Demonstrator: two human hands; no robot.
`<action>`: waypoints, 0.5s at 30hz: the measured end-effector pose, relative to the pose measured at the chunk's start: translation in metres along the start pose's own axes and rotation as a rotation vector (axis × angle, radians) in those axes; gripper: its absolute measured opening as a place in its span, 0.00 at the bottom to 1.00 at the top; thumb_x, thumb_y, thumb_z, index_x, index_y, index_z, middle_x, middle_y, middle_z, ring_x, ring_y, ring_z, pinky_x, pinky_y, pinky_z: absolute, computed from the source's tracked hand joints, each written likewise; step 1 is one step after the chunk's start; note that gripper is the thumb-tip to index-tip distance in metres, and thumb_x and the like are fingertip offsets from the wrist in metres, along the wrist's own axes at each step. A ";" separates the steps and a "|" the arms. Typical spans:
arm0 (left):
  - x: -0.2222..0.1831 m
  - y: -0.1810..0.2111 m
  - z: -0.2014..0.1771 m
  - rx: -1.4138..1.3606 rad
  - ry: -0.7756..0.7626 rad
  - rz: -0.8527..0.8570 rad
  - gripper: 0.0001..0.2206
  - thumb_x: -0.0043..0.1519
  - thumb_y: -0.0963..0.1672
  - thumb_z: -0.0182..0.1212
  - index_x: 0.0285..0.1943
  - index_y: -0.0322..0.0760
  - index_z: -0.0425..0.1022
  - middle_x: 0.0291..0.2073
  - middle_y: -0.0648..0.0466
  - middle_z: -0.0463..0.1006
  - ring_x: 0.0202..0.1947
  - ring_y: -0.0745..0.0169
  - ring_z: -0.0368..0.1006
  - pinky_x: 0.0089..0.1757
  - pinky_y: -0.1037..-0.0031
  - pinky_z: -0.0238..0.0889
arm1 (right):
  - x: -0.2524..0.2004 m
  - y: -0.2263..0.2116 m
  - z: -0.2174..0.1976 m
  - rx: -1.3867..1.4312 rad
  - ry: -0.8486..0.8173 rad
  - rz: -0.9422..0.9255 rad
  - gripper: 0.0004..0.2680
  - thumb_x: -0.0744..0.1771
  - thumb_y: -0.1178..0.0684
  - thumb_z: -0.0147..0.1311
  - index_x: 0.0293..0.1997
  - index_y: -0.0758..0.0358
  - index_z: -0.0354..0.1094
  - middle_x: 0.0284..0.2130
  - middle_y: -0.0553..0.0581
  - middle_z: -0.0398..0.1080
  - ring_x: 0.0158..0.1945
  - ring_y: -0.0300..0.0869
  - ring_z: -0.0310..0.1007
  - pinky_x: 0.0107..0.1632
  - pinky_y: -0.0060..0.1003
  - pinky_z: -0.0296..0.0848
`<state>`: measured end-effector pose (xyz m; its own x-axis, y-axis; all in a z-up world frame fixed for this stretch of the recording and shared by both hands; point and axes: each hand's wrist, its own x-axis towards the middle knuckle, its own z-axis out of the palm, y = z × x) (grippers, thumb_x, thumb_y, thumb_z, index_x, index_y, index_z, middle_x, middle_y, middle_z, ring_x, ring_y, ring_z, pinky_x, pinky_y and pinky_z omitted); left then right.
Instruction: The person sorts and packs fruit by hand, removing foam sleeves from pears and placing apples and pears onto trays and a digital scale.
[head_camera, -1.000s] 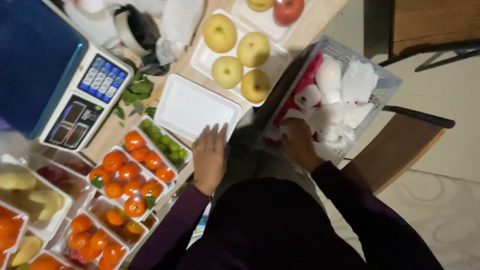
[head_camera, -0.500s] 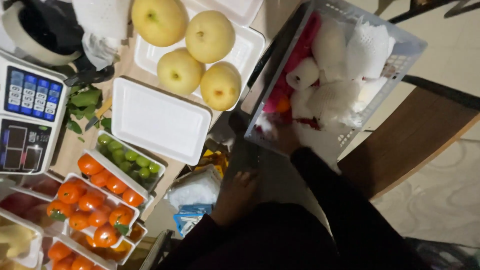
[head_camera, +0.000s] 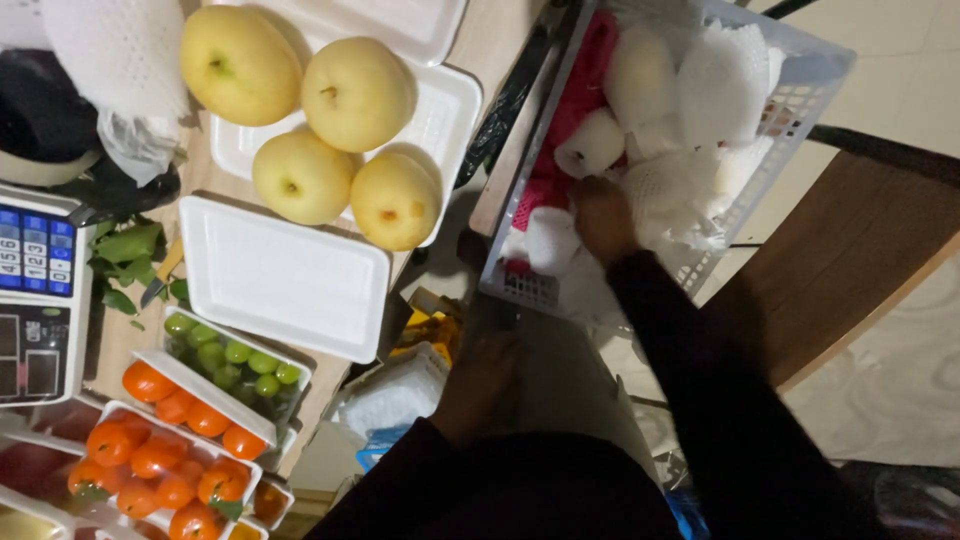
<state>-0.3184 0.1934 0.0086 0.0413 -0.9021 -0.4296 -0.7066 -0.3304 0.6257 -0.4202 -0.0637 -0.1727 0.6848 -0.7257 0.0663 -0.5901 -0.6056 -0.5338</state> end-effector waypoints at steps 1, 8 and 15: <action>0.002 0.003 0.002 0.051 -0.022 0.033 0.21 0.58 0.42 0.62 0.61 0.36 0.71 0.54 0.41 0.75 0.54 0.35 0.71 0.49 0.53 0.65 | -0.006 -0.008 0.018 -0.021 -0.062 -0.011 0.07 0.64 0.59 0.56 0.44 0.51 0.72 0.38 0.48 0.70 0.44 0.46 0.71 0.44 0.43 0.70; 0.020 -0.016 0.017 0.075 -0.082 0.089 0.17 0.59 0.42 0.55 0.58 0.35 0.72 0.58 0.42 0.72 0.55 0.40 0.68 0.53 0.55 0.62 | 0.020 -0.045 -0.028 -0.341 -0.279 0.053 0.18 0.56 0.29 0.68 0.29 0.52 0.72 0.26 0.57 0.72 0.33 0.55 0.72 0.35 0.53 0.65; 0.091 -0.012 0.028 0.071 0.270 -0.114 0.20 0.65 0.54 0.51 0.64 0.55 0.72 0.61 0.49 0.72 0.52 0.47 0.75 0.49 0.62 0.70 | -0.026 0.067 -0.019 -0.470 -0.133 0.550 0.26 0.70 0.41 0.61 0.70 0.75 0.60 0.67 0.84 0.52 0.70 0.77 0.42 0.60 0.79 0.56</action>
<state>-0.3262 0.1229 -0.0561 0.3031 -0.9045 -0.2999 -0.7338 -0.4223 0.5321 -0.4854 -0.0918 -0.1939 0.2651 -0.9375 -0.2254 -0.9640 -0.2629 -0.0404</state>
